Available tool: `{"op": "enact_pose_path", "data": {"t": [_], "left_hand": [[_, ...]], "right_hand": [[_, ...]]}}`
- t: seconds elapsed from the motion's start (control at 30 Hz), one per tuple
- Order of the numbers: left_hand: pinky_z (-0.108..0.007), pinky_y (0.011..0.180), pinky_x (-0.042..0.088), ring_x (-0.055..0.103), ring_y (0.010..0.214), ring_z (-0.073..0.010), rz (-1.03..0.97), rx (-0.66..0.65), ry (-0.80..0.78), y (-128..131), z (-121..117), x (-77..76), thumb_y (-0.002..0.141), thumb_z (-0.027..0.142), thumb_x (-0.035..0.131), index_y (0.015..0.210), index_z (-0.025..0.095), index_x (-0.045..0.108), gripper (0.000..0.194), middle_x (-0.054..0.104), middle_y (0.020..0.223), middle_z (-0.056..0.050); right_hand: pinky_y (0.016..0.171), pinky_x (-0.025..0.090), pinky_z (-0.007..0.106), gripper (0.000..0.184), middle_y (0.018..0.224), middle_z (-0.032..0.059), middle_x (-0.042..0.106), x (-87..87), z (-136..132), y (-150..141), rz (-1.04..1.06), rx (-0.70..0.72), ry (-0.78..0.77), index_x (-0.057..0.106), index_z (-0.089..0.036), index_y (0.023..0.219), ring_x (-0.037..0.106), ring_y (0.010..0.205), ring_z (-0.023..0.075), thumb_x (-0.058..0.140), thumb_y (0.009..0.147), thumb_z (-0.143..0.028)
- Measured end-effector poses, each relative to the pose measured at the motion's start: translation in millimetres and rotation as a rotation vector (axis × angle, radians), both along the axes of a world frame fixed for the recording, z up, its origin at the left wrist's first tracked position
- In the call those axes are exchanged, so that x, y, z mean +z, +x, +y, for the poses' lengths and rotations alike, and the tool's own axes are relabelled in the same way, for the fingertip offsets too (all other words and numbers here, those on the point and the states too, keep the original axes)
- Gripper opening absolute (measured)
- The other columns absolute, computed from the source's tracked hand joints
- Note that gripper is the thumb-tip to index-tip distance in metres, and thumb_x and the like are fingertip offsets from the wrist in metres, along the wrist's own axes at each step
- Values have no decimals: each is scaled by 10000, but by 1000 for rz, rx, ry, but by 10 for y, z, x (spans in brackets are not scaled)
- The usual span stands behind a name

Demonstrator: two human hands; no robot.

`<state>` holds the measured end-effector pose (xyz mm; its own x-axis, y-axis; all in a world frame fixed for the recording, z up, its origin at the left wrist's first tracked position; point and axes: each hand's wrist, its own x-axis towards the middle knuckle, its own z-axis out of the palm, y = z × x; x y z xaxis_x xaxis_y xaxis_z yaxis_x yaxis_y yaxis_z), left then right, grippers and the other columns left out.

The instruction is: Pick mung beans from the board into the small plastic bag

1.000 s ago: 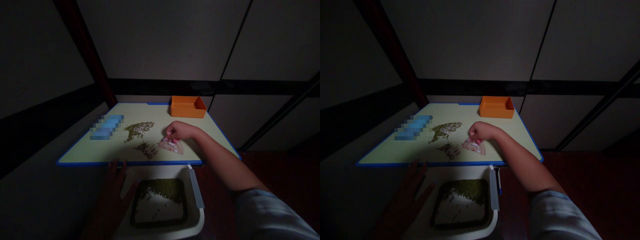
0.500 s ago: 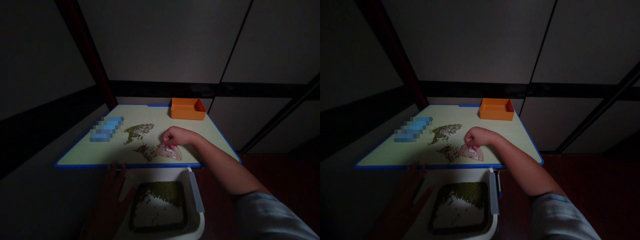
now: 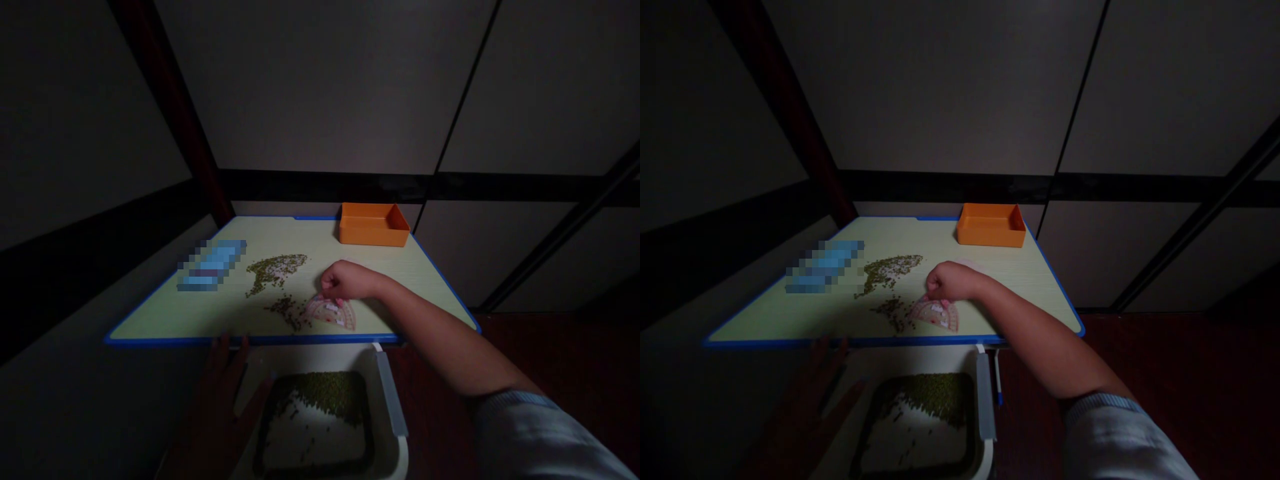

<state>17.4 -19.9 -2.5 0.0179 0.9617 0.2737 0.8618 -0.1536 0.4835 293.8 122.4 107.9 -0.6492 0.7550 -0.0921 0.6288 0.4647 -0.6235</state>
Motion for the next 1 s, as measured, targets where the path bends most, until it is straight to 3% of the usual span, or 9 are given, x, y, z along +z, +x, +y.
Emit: {"op": "enact_pose_path", "data": {"t": [0.17, 0.37, 0.43, 0.6, 0.77, 0.9, 1.0], "left_hand": [[-535, 1154, 306, 199, 1484, -301, 5, -29, -13, -32, 13, -19, 851, 604, 392, 1442, 232, 390, 698, 194, 1631, -88], [-540, 1157, 296, 182, 1489, -310, 17, -24, -8, -67, 26, -74, 853, 589, 402, 1458, 242, 358, 699, 160, 1641, -71], [-545, 1157, 297, 198, 1485, -313, 22, -32, -28, -70, 21, -83, 852, 577, 421, 1453, 243, 369, 690, 216, 1627, -73], [-548, 1151, 302, 187, 1486, -318, -8, -8, 11, -29, 20, -83, 846, 574, 421, 1446, 234, 377, 691, 159, 1640, -81], [-563, 1147, 307, 221, 1476, -329, -15, -17, 52, -2, 48, -81, 835, 543, 465, 1424, 243, 413, 664, 202, 1628, -84], [-574, 1142, 310, 227, 1472, -344, 2, -11, 17, -2, 43, -48, 842, 572, 420, 1412, 171, 433, 697, 231, 1611, -145], [-580, 1146, 295, 212, 1475, -346, 4, -15, -6, -6, 33, -29, 838, 588, 413, 1417, 171, 426, 714, 232, 1611, -147]], "right_hand": [[556, 316, 213, 228, 502, -34, 586, 20, 30, 54, -34, -53, 22, 599, -132, 607, 485, 479, 67, 606, 824, -200], [536, 343, 205, 240, 540, -13, 612, -14, 65, 103, 124, -28, -26, 600, -130, 638, 504, 485, 76, 615, 831, -273], [529, 349, 200, 238, 538, -15, 609, -26, 61, 87, 124, -24, -47, 594, -132, 642, 508, 479, 76, 611, 835, -268], [520, 341, 194, 239, 490, -42, 572, -19, 22, 25, 41, -59, -41, 561, -145, 620, 508, 439, 72, 603, 838, -234], [544, 347, 197, 245, 458, -42, 574, 62, -5, 55, -62, -112, -12, 554, -148, 596, 524, 419, 73, 598, 826, -220], [556, 365, 203, 213, 481, -28, 600, 130, 23, 133, -115, -116, -24, 592, -145, 614, 549, 438, 87, 585, 817, -207], [548, 343, 216, 203, 525, 8, 640, 176, 55, 175, -231, -187, 71, 648, -136, 639, 548, 472, 99, 586, 815, -215]]}}
